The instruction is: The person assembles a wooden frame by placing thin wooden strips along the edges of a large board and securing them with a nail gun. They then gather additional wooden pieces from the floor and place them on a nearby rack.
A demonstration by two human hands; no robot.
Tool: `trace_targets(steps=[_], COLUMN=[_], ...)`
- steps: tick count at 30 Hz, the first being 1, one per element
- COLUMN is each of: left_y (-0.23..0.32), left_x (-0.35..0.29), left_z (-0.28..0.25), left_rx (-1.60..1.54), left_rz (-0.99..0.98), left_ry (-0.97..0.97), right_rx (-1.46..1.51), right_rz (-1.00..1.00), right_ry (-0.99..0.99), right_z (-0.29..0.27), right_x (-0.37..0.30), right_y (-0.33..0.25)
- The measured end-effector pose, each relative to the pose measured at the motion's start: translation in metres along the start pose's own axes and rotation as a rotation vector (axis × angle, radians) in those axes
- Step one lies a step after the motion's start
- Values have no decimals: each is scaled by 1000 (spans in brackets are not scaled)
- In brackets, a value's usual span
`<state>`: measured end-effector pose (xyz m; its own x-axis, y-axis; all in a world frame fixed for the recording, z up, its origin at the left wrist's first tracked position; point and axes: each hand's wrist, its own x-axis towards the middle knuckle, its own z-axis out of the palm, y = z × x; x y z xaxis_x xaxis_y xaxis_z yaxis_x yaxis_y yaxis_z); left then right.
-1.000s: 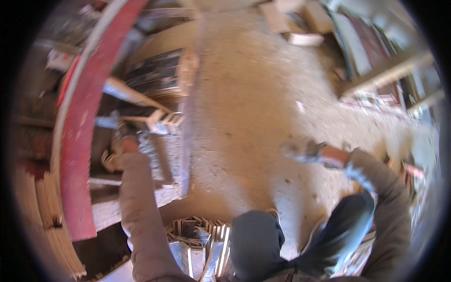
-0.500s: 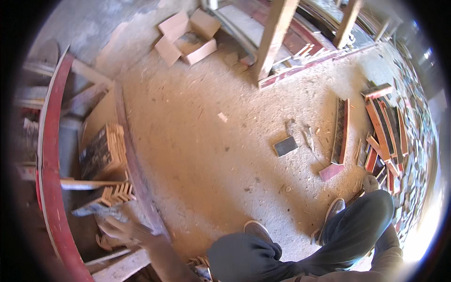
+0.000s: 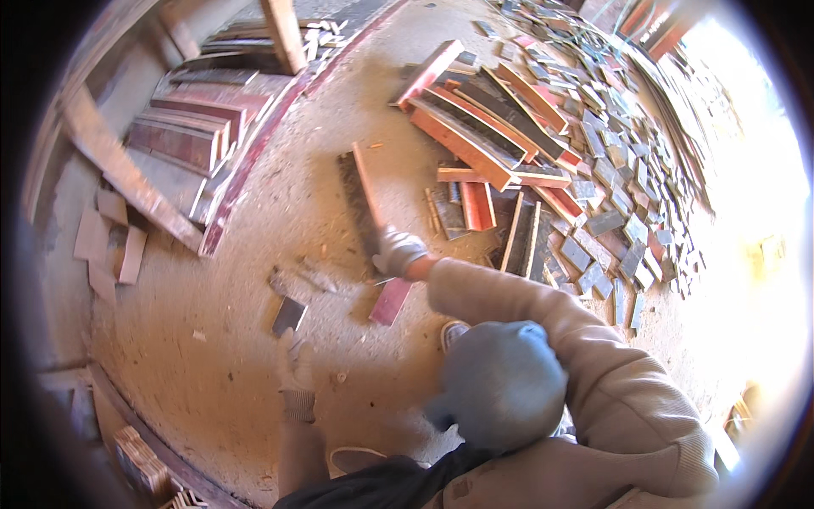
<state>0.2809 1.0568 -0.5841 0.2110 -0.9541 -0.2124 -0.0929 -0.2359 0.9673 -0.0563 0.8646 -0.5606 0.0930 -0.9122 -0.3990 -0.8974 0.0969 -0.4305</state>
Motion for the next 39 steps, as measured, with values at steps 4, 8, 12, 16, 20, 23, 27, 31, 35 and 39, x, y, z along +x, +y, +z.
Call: trace_targets(steps=[4, 8, 12, 16, 20, 23, 27, 31, 35, 39], left_y=[-9, 11, 64, 104, 92, 72, 60, 63, 62, 59], left_x=[27, 39, 30, 80, 91, 92, 95, 85, 66, 62], left_z=[57, 105, 151, 203, 264, 293, 317, 333, 335, 315], left_rx=[-603, -861, -618, -461, -333, -315, -385, 31, 624, -146], left_rz=[-508, -750, -628, -689, -677, -741, -706, -502, -342, -549], left_ry=[37, -67, -125, -111, -76, -162, -492, -602, -288, -673], right_rx=[440, 138, -586, -599, 652, 644, 236, 139, 492, 756], right_rz=[-203, -422, -225, -28, 55, 68, 473, 539, 513, 274], right_ry=[-43, -302, 554, 457, 358, 491, 388, 508, 516, 372], right_z=[7, -43, -130, -166, -151, -103, -20, 16, 1, -28], right_x=[-53, -116, -12, 45, -63, -185, -252, -229, -232, -242], right_y=[-8, 26, 126, 189, 210, 218, 221, 213, 181, 139])
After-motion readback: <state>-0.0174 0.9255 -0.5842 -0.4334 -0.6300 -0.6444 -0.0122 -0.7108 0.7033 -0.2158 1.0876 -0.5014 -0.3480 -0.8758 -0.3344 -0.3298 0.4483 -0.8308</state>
